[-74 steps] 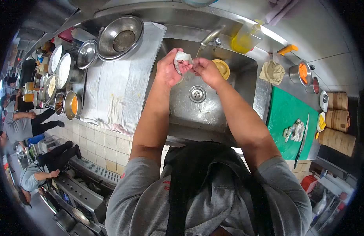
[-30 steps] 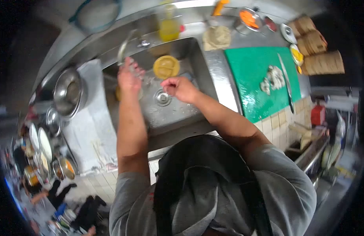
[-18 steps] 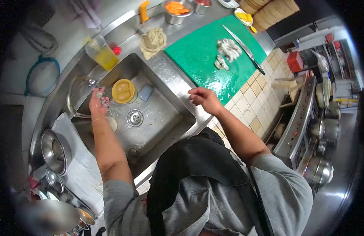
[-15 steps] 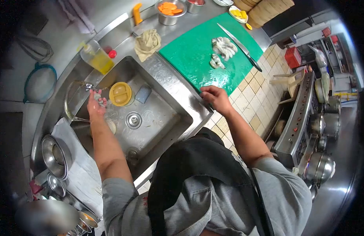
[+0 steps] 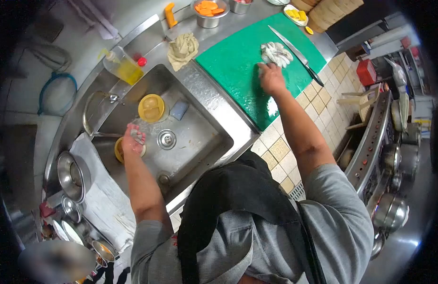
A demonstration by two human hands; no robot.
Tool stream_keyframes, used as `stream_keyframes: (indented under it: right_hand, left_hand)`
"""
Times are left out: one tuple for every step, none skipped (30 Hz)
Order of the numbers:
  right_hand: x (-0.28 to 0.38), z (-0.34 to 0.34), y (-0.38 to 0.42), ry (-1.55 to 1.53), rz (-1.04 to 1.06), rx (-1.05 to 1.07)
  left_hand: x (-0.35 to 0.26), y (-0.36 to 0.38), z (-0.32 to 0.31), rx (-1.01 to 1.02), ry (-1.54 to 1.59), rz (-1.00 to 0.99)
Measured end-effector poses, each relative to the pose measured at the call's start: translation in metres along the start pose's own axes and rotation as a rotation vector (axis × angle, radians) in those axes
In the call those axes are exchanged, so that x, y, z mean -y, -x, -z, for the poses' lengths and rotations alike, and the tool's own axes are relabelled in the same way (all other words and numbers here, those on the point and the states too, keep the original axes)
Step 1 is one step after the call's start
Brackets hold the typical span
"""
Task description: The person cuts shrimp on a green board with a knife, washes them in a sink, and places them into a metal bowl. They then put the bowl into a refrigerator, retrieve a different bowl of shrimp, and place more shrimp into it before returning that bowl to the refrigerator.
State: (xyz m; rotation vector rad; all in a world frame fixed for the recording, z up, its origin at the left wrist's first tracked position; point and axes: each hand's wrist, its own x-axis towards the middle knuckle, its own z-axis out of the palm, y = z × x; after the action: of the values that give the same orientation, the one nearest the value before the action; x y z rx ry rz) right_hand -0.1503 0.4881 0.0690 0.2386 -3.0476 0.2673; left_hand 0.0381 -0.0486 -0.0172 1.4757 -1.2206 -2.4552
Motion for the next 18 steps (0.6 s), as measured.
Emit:
stream_keyframes:
  right_hand:
    - [-0.002, -0.006, -0.007, -0.008, 0.019, 0.006]
    - [-0.008, -0.009, -0.016, -0.029, -0.012, -0.025]
    - [-0.016, -0.015, -0.022, -0.048, -0.042, -0.054]
    - [-0.024, -0.019, -0.025, -0.052, -0.017, -0.047]
    - [-0.031, -0.022, -0.029, -0.046, -0.004, -0.112]
    - [-0.029, -0.024, -0.034, -0.040, 0.008, -0.176]
    - [-0.016, -0.014, -0.036, -0.042, 0.032, -0.171]
    - [-0.005, 0.000, -0.037, -0.516, -0.214, -0.038]
    - [0.009, 0.010, -0.037, -0.981, -0.464, 0.119]
    - [0.019, 0.010, -0.037, -1.271, -0.427, 0.191]
    - [0.035, 0.005, -0.036, -1.268, -0.406, 0.218]
    - [0.065, 0.007, -0.033, -1.416, -0.379, 0.327]
    - [0.097, 0.008, -0.029, -1.563, -0.352, 0.442]
    - [0.129, 0.008, -0.025, -1.619, -0.324, 0.551]
    - [0.161, 0.004, -0.021, -1.673, -0.295, 0.664]
    - [0.191, -0.006, -0.016, -1.732, -0.260, 0.767]
    - [0.236, 0.009, -0.003, -1.633, -0.289, 0.825]
    - [0.266, -0.002, 0.002, -1.664, -0.241, 0.921]
  left_hand:
    - [0.009, 0.006, 0.009, -0.017, 0.010, -0.007]
    - [0.018, 0.012, 0.019, 0.024, 0.026, 0.014]
    - [0.026, 0.020, 0.027, 0.065, 0.044, 0.036]
    - [0.033, 0.028, 0.031, 0.038, 0.069, 0.026]
    - [0.036, 0.041, 0.031, 0.021, 0.088, 0.019]
    - [0.034, 0.056, 0.029, 0.009, 0.086, 0.047]
    - [0.035, 0.065, 0.029, -0.001, 0.084, 0.075]
    - [0.039, 0.066, 0.032, -0.014, 0.106, 0.069]
    - [0.045, 0.065, 0.037, 0.046, 0.154, 0.036]
    - [0.049, 0.068, 0.040, 0.103, 0.201, 0.000]
    - [0.053, 0.069, 0.041, 0.082, 0.222, -0.008]
    - [0.054, 0.070, 0.037, 0.152, 0.256, -0.052]
    - [0.053, 0.070, 0.032, 0.221, 0.287, -0.100]
    - [0.050, 0.070, 0.024, 0.248, 0.297, -0.125]
    - [0.044, 0.071, 0.013, 0.273, 0.307, -0.152]
    - [0.036, 0.071, 0.002, 0.328, 0.336, -0.167]
    - [0.029, 0.072, -0.008, 0.380, 0.363, -0.183]
    - [0.022, 0.073, -0.017, 0.428, 0.405, -0.185]
